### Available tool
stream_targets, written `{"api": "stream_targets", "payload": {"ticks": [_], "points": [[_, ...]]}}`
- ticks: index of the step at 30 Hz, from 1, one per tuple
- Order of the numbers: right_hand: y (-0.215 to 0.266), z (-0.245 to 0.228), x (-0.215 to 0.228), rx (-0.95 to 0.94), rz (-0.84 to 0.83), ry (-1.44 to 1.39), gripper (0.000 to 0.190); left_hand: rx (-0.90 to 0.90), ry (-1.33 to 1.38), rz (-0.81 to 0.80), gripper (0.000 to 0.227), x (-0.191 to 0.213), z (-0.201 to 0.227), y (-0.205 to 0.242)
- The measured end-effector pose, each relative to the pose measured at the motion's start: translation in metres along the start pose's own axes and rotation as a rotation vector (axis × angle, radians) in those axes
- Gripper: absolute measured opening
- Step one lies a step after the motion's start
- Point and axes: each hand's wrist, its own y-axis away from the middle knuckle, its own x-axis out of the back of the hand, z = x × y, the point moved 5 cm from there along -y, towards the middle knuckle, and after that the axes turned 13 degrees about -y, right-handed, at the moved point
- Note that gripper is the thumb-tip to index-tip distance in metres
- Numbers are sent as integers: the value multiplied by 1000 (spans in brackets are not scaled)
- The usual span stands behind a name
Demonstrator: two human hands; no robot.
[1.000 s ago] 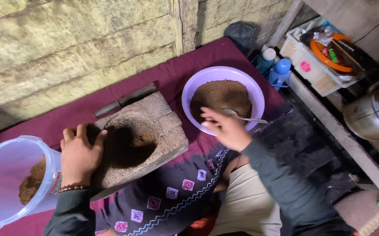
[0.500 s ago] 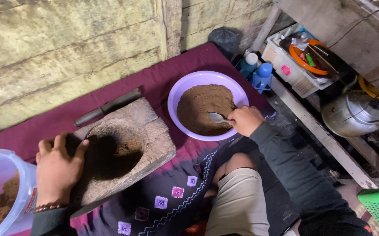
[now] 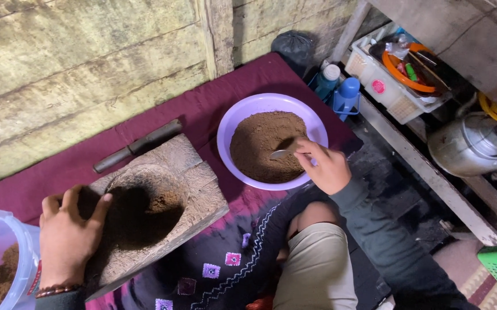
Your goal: The person transfers a brown ground substance from a plastic container into a stone mortar using a spoon and then uses a wooden pestle to grind and crush it.
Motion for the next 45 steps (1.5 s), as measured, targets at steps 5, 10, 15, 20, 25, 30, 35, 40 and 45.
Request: {"api": "stream_targets", "payload": {"ticks": [5, 10, 15, 20, 25, 30, 35, 40, 45], "points": [[0, -28, 4, -1, 125, 9, 16, -46, 14, 100, 63, 1, 3, 0], [-14, -55, 20, -26, 301, -144, 20, 72, 2, 77, 66, 4, 2, 9], [4, -33, 14, -151, 252, -127, 5, -21, 104, 112, 62, 21, 11, 21], [18, 0, 12, -202, 371, -163, 14, -28, 100, 135, 60, 23, 10, 27], [-5, -6, 8, -161, 595, -395, 16, -24, 101, 150, 61, 20, 6, 29], [-59, -143, -14, 46, 286, -134, 31, -34, 103, 149, 63, 21, 8, 28], [-91, -214, -81, 259, 222, -719, 5, 44, 110, 52, 61, 27, 10, 27], [-97, -229, -146, 272, -151, -809, 14, 47, 94, 32, 64, 26, 11, 26], [-92, -224, -186, 163, -593, -648, 13, 74, 66, 49, 65, 18, 9, 26]]}}
